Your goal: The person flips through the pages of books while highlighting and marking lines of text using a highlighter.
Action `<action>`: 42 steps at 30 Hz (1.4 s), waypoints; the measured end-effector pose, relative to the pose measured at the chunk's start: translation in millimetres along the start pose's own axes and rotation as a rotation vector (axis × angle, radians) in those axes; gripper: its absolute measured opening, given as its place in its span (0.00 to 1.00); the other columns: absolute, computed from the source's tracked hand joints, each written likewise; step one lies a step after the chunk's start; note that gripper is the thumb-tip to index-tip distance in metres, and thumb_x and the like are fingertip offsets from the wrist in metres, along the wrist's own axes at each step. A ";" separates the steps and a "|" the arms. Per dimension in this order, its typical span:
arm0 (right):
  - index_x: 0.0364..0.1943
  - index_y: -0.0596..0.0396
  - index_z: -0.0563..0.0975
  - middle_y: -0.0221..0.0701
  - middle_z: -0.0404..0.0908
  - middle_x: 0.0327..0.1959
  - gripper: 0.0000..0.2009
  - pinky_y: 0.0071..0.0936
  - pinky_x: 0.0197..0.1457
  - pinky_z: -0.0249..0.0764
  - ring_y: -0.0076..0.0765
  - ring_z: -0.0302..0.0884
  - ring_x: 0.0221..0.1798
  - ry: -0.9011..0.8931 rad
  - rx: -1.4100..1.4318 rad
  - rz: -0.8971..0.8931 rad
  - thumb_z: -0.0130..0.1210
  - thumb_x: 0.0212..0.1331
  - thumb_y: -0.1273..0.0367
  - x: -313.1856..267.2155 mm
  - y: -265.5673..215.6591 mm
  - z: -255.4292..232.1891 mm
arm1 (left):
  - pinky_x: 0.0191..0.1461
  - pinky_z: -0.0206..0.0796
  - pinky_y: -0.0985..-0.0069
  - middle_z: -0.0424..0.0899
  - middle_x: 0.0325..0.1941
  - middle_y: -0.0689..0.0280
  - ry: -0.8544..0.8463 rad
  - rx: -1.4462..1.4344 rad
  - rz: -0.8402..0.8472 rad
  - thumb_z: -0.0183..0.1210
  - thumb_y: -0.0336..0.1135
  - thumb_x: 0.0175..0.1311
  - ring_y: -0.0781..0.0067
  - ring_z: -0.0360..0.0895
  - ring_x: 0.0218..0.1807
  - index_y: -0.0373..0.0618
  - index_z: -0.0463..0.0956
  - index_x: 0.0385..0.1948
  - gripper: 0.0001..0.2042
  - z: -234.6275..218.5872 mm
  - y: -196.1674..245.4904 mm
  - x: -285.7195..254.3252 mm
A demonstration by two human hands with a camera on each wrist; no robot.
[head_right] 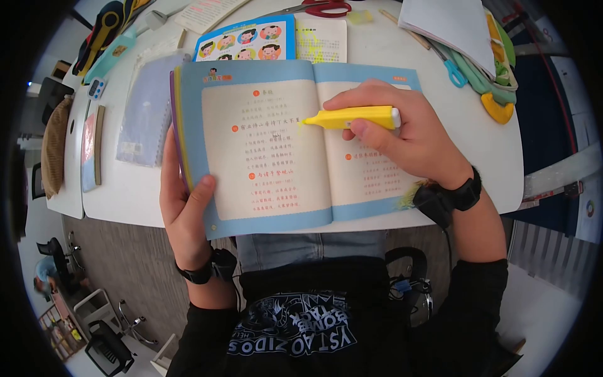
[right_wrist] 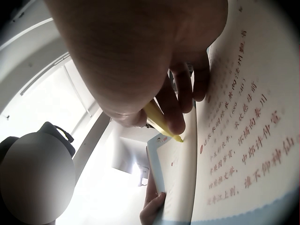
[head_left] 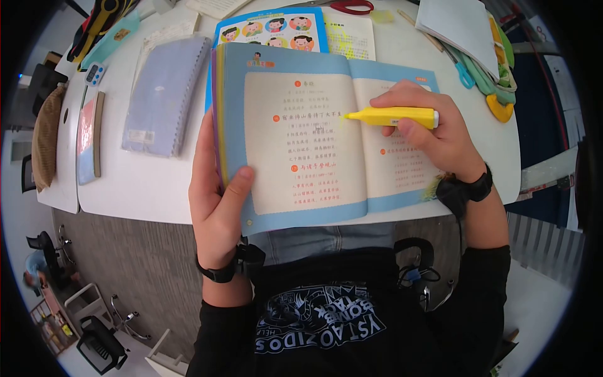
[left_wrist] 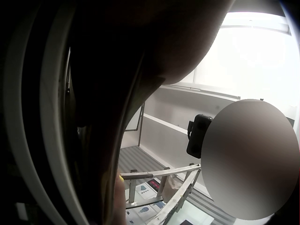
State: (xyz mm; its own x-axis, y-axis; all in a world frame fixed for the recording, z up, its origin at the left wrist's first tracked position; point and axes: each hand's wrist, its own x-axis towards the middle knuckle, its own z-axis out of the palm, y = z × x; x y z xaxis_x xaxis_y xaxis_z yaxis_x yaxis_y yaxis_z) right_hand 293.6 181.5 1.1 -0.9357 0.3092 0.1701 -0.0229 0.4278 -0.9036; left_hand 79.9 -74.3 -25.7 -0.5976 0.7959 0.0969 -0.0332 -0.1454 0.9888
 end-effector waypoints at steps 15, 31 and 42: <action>0.58 0.56 0.83 0.35 0.83 0.46 0.16 0.25 0.48 0.84 0.29 0.83 0.43 -0.074 -0.032 -0.095 0.58 0.74 0.64 1.2 0.8 -4.6 | 0.81 0.53 0.66 0.62 0.82 0.52 -0.011 0.015 0.043 0.53 0.20 0.70 0.62 0.63 0.80 0.36 0.48 0.81 0.37 0.4 0.9 1.7; 0.60 0.55 0.82 0.37 0.83 0.50 0.17 0.26 0.50 0.85 0.30 0.84 0.46 -0.081 -0.038 -0.099 0.58 0.75 0.63 2.2 1.3 -4.6 | 0.81 0.54 0.64 0.62 0.82 0.51 0.001 0.003 0.024 0.53 0.20 0.70 0.61 0.63 0.80 0.36 0.49 0.81 0.37 -0.9 -1.2 1.0; 0.58 0.59 0.83 0.37 0.86 0.42 0.20 0.26 0.46 0.79 0.30 0.82 0.40 -0.028 -0.065 -0.076 0.57 0.73 0.59 1.6 0.8 0.6 | 0.81 0.55 0.65 0.63 0.82 0.51 0.000 -0.010 0.028 0.53 0.20 0.70 0.61 0.64 0.80 0.36 0.48 0.81 0.37 -1.2 -1.4 1.3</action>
State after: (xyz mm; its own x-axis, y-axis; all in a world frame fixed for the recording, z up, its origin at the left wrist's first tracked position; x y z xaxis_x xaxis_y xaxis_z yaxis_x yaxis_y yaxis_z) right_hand 291.9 181.8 0.4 -0.9416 0.2500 0.2256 -0.0724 0.5039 -0.8607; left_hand 78.2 -73.8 -27.1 -0.5986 0.7912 0.1250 -0.0244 -0.1739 0.9845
